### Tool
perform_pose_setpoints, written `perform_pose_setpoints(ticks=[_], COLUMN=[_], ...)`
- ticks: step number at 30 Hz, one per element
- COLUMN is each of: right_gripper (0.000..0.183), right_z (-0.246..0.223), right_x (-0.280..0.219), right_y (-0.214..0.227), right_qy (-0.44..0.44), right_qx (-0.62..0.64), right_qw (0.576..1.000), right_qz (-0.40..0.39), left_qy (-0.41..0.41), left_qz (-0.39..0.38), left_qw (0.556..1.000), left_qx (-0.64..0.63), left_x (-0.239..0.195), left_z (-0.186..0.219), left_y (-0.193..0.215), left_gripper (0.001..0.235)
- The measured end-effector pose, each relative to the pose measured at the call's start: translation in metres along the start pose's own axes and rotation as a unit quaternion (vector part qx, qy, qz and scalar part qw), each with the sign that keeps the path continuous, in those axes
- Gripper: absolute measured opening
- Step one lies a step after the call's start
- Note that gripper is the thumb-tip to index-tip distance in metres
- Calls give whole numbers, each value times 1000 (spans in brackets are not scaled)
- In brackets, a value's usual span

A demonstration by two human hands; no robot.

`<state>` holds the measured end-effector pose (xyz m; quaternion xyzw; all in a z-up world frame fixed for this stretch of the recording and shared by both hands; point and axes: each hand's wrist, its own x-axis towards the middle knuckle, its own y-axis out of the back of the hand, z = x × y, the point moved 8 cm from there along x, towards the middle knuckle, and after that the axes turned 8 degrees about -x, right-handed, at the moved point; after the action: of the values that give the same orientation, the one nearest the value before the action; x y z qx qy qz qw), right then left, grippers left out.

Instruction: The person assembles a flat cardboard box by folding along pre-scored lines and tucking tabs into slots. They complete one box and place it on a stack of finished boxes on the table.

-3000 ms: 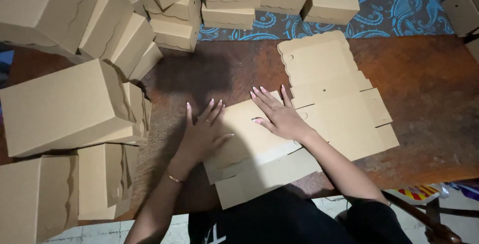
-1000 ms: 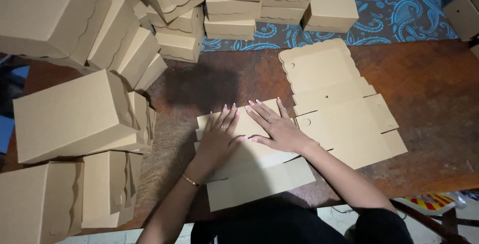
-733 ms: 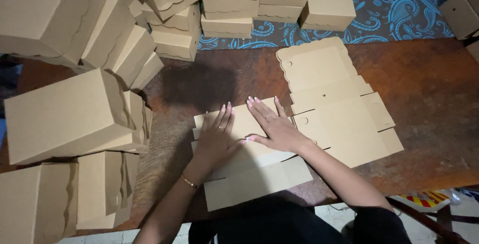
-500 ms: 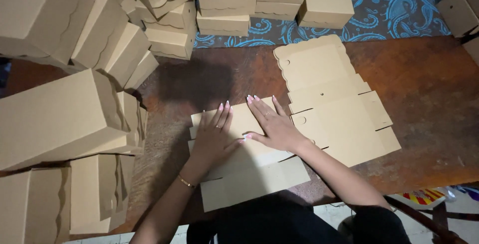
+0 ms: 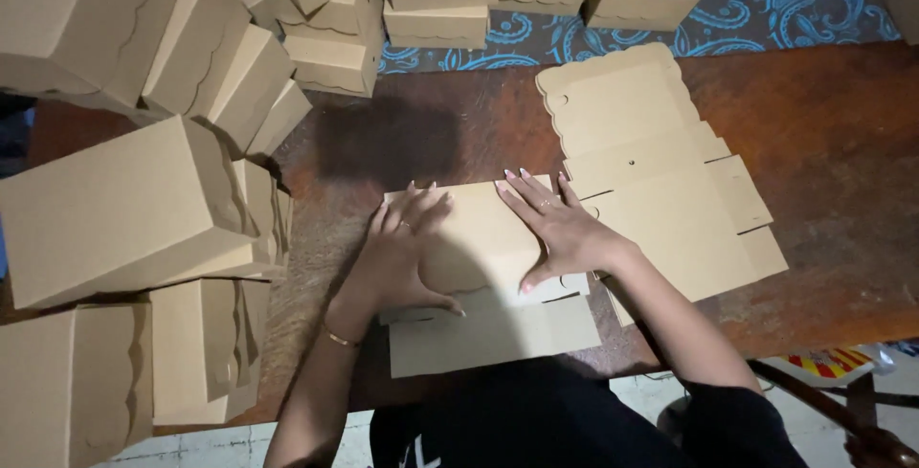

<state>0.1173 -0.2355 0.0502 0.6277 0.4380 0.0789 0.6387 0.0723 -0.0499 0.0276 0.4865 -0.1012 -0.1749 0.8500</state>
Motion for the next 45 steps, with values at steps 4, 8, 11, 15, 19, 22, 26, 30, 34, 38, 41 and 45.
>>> perform_pose_setpoints(ticks=[4,8,11,15,19,22,26,30,34,38,41,45], right_gripper=[122,133,147,146,142,116,52,34,37,44,78,95], right_z=[13,1,-5,-3,0,6,13,22,50,36,59,93], right_x=[8,-1,-2,3,6,5,-6,-16,0,-16,-20,3], right_y=[-1,11,3,1,-1,1,21,25,-14,27,37,12], right_qy=[-9,3,10,4,11,27,83,56,25,-34,-86,-96], right_qx=[12,37,23,7,-11,-21,44,17,-39,36,210,348], right_qw=[998,998,999,998,998,993,972,957,959,938,878,844], right_qz=[55,44,22,55,67,110,213,282,281,344,421,397], left_qy=[7,15,32,18,7,-1,-50,-122,-123,69,245,251], left_qz=[-1,9,-11,33,70,87,148,235,230,254,292,319], left_qw=[1000,1000,999,998,997,996,987,960,964,937,851,822], left_qx=[-21,2,14,43,37,20,-18,-85,-50,-228,-361,-400], left_x=[1,0,1,4,0,0,-2,-16,-18,-15,-21,-14], left_z=[-7,-5,-2,-11,-16,-16,-15,4,7,-10,-51,-89], left_y=[-14,-9,-11,-22,-18,-10,6,39,42,53,36,23], left_gripper=[143,130,142,140,128,115,52,30,25,37,68,98])
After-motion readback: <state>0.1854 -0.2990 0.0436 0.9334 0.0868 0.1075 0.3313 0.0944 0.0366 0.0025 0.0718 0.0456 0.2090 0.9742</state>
